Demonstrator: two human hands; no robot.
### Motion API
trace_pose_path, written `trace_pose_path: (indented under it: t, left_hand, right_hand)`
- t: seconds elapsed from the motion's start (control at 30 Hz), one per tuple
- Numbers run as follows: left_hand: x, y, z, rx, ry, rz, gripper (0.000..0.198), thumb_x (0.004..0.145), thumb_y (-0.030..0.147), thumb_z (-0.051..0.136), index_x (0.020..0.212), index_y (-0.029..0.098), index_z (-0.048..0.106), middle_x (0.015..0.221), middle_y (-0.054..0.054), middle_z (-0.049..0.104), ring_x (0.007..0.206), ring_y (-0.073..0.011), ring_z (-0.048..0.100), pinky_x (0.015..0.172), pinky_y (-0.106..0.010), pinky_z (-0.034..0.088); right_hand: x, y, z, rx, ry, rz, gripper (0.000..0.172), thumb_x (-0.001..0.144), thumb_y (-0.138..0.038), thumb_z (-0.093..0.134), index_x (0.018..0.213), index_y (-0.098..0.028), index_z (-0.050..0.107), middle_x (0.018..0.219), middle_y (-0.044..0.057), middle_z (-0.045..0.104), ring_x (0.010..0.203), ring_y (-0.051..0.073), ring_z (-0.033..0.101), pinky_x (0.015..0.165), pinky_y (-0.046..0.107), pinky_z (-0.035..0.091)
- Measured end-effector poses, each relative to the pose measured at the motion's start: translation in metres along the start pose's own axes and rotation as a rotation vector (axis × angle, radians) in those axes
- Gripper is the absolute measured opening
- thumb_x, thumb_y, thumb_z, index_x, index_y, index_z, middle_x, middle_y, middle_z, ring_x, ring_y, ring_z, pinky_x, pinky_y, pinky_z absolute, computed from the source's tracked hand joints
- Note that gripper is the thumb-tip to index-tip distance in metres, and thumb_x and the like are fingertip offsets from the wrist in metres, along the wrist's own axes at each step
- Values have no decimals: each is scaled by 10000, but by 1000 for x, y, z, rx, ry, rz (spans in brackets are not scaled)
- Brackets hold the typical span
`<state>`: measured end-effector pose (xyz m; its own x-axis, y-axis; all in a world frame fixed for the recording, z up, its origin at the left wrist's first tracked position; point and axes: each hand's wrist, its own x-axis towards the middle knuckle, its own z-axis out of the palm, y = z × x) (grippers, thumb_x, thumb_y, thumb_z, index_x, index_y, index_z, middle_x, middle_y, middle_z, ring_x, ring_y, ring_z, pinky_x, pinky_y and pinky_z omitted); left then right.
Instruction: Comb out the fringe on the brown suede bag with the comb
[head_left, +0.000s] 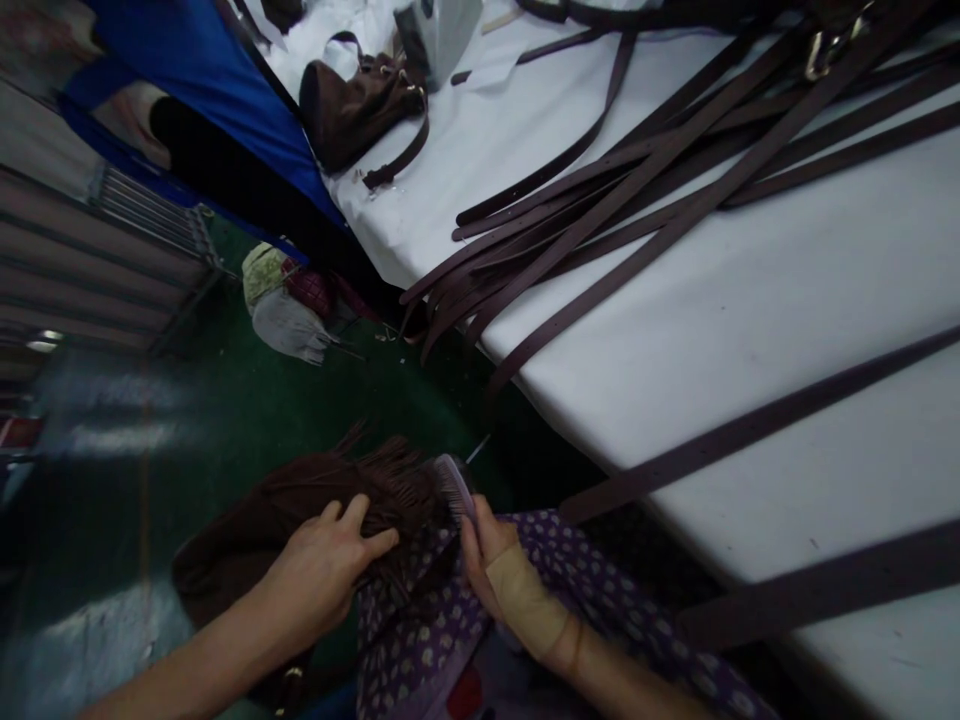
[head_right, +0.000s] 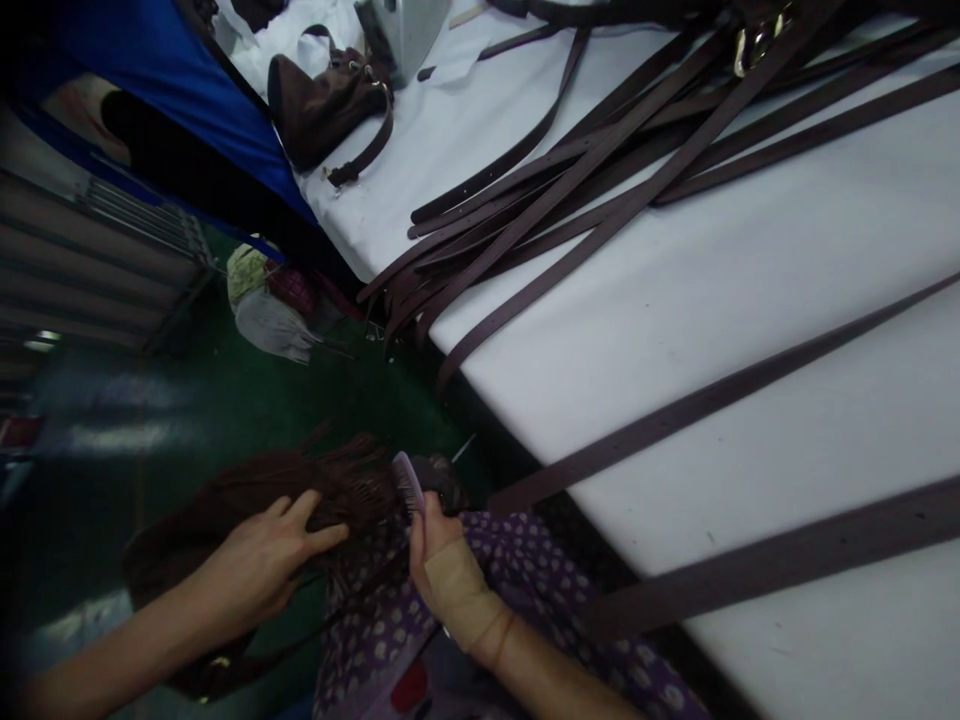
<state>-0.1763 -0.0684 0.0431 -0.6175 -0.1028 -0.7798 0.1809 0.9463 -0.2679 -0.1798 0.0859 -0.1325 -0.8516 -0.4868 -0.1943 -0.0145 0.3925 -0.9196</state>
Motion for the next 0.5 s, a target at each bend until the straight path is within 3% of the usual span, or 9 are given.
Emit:
trace_pose_path:
  t: [0.1, 0.2, 0.37, 0.5]
  left_hand:
    - [1, 7, -10, -42, 9, -13, 784, 640, -10, 446, 1295, 413, 527, 1124, -95, 498, 940, -299, 531, 747, -421, 473]
    - [-3, 14, -12, -128, 4, -12, 733, 654, 24, 467, 1273, 405, 560, 1074, -87, 529, 948, -300, 548, 763, -425, 476]
    - [-34, 18, 11, -320, -32, -65, 730, 677, 64, 504, 1319, 412, 531, 1208, -63, 572, 1085, -290, 570, 930, -431, 464]
    - [-68, 30, 55, -438, -152, -185, 738, 711, 94, 534, 1372, 415, 468, 1369, -43, 514, 1245, -294, 498, 1048, -406, 403]
  right_hand:
    - [6, -6, 8, -163, -215, -10, 267, 960, -161, 307, 1139, -178, 505, 715, 30, 660, 586, 154, 649, 471, 215, 397]
    - [22, 6, 12, -392, -436, -47, 374, 879, -53, 399, 1219, -184, 484, 776, 56, 692, 672, 172, 688, 503, 209, 409]
    - [41, 33, -1, -559, -442, -91, 534, 870, -25, 338, 1354, -238, 407, 941, 92, 694, 791, 215, 701, 633, 271, 495]
    - [30, 34, -10, -695, -436, -157, 560, 889, -37, 290, 1411, -231, 350, 1001, 129, 659, 797, 236, 701, 630, 294, 517]
